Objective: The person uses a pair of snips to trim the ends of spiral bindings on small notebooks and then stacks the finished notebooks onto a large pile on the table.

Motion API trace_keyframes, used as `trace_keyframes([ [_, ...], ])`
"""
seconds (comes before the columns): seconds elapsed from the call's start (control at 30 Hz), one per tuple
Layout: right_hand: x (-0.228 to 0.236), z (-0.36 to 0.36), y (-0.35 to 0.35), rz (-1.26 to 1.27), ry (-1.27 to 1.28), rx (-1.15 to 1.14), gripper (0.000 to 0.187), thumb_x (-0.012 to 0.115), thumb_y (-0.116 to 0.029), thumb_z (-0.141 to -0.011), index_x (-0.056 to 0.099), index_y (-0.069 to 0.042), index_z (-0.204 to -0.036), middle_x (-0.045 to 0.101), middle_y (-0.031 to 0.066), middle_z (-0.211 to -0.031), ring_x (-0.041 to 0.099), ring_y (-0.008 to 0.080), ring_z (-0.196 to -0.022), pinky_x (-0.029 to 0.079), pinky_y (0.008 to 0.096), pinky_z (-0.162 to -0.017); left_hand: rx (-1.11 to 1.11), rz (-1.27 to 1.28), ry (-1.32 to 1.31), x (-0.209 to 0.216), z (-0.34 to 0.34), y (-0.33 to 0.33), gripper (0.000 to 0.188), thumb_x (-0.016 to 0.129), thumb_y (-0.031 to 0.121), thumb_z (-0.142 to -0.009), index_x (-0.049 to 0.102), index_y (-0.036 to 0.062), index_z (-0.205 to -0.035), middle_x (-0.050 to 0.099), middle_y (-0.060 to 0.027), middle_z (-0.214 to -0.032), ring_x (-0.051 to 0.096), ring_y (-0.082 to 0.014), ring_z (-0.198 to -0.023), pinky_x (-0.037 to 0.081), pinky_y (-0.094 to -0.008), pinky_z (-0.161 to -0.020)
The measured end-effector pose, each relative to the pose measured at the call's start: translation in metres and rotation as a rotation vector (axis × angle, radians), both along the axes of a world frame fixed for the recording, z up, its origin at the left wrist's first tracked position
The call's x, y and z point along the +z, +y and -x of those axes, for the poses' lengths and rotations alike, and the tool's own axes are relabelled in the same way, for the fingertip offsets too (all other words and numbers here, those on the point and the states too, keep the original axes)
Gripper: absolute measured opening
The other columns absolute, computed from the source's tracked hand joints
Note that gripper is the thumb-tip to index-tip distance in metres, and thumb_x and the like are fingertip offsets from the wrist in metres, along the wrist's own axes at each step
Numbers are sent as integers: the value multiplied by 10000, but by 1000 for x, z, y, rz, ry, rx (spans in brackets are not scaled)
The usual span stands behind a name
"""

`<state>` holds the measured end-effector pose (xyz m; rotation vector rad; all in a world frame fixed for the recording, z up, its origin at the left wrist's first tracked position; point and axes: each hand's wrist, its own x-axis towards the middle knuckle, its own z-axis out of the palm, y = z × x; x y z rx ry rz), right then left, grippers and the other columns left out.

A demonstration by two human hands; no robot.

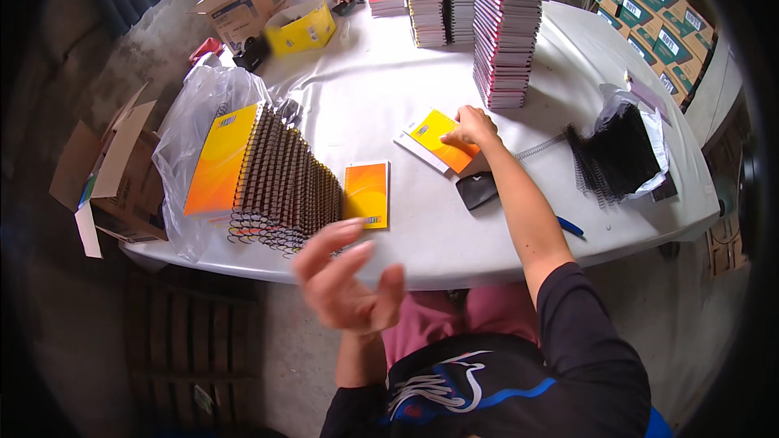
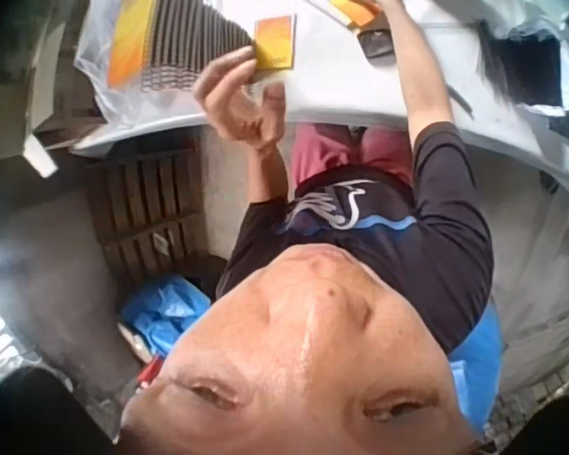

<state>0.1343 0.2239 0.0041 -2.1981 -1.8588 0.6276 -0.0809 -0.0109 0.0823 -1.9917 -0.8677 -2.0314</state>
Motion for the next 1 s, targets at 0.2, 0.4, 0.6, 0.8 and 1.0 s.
trace_keyframes([
  [0.2, 2, -30, -4, -226, 535, 80, 414, 795, -224, -685, 597, -51, -1004, 676, 100, -868, 656, 189, -813, 512, 329, -723, -207, 670, -164, -39, -20, 29, 347, 610, 109, -840, 510, -10, -1150, 554, -136, -1093, 554, -211, -995, 442, -321, -812],
  [0.4, 10, -30, -49, 11, 1436, 344, 455, 805, -175, -693, 529, -14, -1017, 673, 122, -872, 642, 144, -775, 500, 277, -742, -542, 1039, -571, -71, -57, 90, 364, 616, 142, -874, 515, -55, -1163, 589, -155, -1118, 597, -195, -953, 496, -314, -837],
  [0.6, 8, -30, -82, 71, 1580, 287, 484, 780, -174, -725, 499, -8, -1083, 663, 110, -936, 643, 157, -857, 515, 285, -757, -586, 1025, -558, -65, -53, 103, 148, 674, 52, -814, 631, -57, -904, 670, -91, -814, 615, -109, -709, 522, -264, -681],
  [0.8, 2, -35, -90, 123, 1792, 330, 500, 737, -183, -770, 500, 14, -1165, 642, 109, -1019, 641, 162, -889, 519, 303, -798, -698, 1051, -654, -70, -60, 106, 240, 742, 65, -738, 631, -49, -917, 661, -84, -808, 611, -114, -674, 522, -253, -663],
  [1.0, 5, -25, -107, 131, 1964, 504, 459, 674, -161, -828, 488, 30, -1202, 618, 116, -1079, 625, 155, -934, 515, 280, -828, -919, 1019, -634, -65, -69, 106, 477, 682, 30, -732, 515, -14, -1176, 596, -109, -1083, 613, -167, -914, 532, -283, -755],
])
